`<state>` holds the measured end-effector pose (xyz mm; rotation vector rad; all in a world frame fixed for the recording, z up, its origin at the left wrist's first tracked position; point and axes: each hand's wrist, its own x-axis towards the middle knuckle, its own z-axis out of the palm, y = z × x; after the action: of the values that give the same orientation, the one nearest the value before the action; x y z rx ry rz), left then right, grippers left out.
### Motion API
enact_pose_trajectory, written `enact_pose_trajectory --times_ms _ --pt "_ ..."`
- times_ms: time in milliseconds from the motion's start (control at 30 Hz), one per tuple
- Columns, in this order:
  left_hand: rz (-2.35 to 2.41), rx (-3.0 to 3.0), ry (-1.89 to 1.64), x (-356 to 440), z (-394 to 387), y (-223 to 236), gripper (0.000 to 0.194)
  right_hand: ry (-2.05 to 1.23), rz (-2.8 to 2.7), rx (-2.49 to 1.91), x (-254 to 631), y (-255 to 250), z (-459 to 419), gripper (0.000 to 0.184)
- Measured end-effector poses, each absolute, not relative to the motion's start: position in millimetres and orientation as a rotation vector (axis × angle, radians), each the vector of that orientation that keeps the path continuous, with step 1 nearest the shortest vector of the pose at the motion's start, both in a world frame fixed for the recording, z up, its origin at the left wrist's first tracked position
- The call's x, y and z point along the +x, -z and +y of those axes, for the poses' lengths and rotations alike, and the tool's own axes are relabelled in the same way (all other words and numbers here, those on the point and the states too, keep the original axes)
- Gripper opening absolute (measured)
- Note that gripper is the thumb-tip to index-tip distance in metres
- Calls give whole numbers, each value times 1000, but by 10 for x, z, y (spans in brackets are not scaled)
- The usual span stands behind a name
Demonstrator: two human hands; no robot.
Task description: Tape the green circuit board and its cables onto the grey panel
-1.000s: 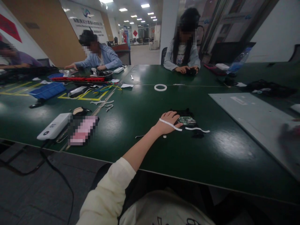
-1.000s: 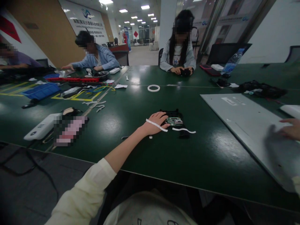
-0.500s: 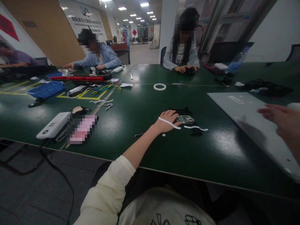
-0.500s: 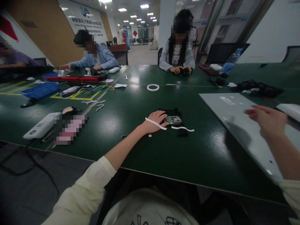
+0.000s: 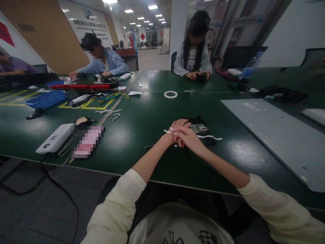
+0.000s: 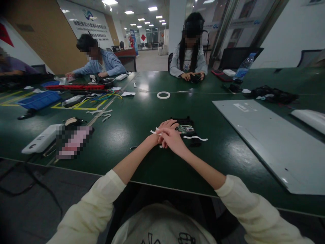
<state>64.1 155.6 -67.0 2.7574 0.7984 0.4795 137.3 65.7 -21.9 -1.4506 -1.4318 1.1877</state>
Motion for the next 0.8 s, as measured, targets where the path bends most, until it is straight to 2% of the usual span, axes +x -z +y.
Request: enact_pose_trajectory --times_ms 267,433,533,600,700,800 --pt "780 2910 -387 723 1646 779 48 -1288 -1667 -1590 1486 284 592 16" --pt "762 2943 -348 697 1630 745 49 -1579 -1716 -1637 1717 26 442 31" --pt "733 2928 -375 669 1586 690 58 -1585 -1689 -1670 2027 -224 385 40" --pt "763 2886 -415 666 1568 667 59 -1427 -1631 -1716 2323 -333 414 41" --pt "778 2845 -481 679 1574 663 56 -996 -1501 -1895 2862 -281 541 37" --pt "753 2834 -527 692 1600 669 52 -138 -1453 -2311 3364 20 649 38"
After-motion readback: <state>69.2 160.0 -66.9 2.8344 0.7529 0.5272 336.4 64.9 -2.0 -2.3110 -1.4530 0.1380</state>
